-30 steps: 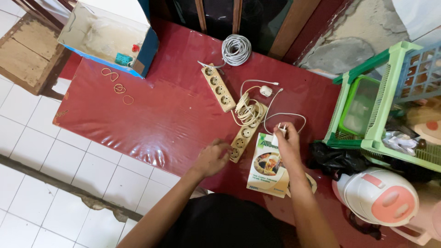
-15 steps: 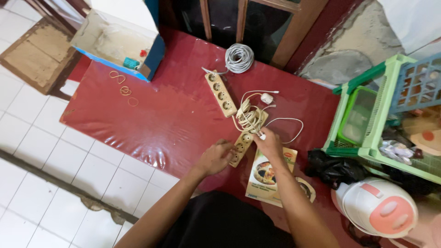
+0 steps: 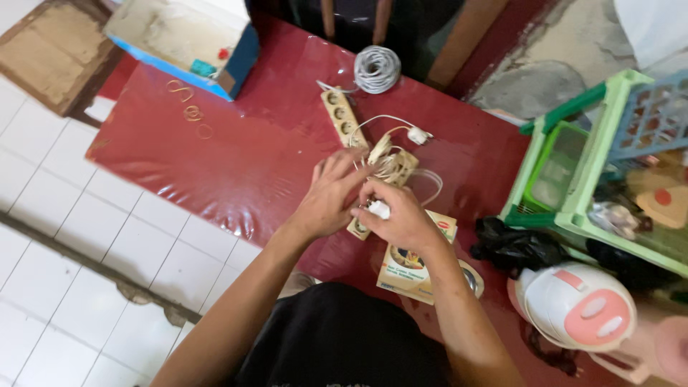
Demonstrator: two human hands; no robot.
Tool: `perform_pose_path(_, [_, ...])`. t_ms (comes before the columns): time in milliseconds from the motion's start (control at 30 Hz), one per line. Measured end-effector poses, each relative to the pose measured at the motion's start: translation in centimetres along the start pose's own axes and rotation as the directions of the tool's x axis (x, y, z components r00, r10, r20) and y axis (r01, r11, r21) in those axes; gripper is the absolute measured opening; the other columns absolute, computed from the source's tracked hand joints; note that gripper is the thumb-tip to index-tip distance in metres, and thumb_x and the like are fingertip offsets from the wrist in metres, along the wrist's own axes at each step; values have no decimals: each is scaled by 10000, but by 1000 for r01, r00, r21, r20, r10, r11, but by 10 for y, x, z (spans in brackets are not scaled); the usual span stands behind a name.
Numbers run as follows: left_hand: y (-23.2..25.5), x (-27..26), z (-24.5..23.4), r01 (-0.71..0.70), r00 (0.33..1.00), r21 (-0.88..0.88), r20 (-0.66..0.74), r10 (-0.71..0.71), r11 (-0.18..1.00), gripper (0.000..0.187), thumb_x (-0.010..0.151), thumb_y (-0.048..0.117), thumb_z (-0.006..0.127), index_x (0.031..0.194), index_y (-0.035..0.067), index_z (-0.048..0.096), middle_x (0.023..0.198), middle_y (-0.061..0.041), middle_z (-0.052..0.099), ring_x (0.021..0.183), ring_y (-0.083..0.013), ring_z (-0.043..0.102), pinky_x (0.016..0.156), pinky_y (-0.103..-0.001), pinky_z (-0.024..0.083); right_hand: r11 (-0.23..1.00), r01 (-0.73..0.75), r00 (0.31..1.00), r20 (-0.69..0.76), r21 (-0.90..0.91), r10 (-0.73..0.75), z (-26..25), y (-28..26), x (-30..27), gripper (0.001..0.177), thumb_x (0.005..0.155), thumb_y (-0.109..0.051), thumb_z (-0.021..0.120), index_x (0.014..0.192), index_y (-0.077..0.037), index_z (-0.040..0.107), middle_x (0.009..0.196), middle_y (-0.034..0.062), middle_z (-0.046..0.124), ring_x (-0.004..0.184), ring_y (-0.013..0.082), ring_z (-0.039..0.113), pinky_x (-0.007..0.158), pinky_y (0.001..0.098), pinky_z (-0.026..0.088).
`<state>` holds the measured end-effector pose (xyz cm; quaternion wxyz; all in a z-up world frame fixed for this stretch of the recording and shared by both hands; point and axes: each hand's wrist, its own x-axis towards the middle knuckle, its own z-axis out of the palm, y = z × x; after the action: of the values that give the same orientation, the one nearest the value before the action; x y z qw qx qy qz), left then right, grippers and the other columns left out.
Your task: The person organizes electrical cables on a red table. They pick up a white cable, coil it, and place it into a blue and white box. They then pick up a beige extension cord, untangle it, coil it, and place it on the table.
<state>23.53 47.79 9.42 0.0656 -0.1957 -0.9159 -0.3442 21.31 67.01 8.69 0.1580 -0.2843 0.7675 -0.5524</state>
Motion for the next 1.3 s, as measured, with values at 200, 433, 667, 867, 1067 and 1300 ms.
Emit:
perform_pose_path(200, [-39,-54,-26,374,914,-160,-104,-392,914,325,833,-66,581,1125,52,661,987,-183,690,925,-337,679,803,-407,534,935,-240,958,219,261,185,8,6,6,498,827,-122,816,1244,-125,543,940,-4,615,896,74,625,724,262,516])
perform_pose_path(433, [-103,-166,-127,475,466,-525,-531,-708,706,184,1033,15,453,1057,20,635,751,-18,479,618,-83,412,534,-283,344,953,-302,947,105,-33,304,-13,58,22,311,890,-194,755,1168,-83,672,890,6,665,792,66,593,650,250,497])
perform_pose_path(667, [-122,-234,-135,632,274,-660,-302,-913,407,294,976,101,480,1206,36,650,843,-25,562,592,-93,407,504,-276,346,961,-259,961,-122,-96,247,-1,36,39,205,951,-246,715,997,-47,735,718,14,648,639,93,566,569,299,457])
perform_pose_path(867, [-76,-205,-78,600,597,-664,1,-802,446,770,927,248,639,1572,160,228,1218,-121,604,947,-242,666,732,-360,570,926,-50,933,313,-375,177,103,-56,41,242,971,-276,641,975,-47,718,821,133,738,759,253,708,695,376,509])
perform_pose_path(1067, [-39,-226,-75,422,845,-725,96,-527,544,408,1058,315,562,1351,42,483,1093,-116,622,970,-167,605,822,-313,498,941,74,931,361,-331,54,177,-97,32,212,908,-228,682,978,-29,696,854,174,715,794,275,693,666,389,518])
perform_pose_path(1300, [-77,-318,-105,382,486,-778,-290,-824,499,388,1049,313,561,827,5,643,665,-4,523,631,-89,454,584,-287,409,899,-140,929,258,-415,263,193,-98,30,251,898,-302,737,900,-54,704,674,71,654,622,147,622,583,340,488])
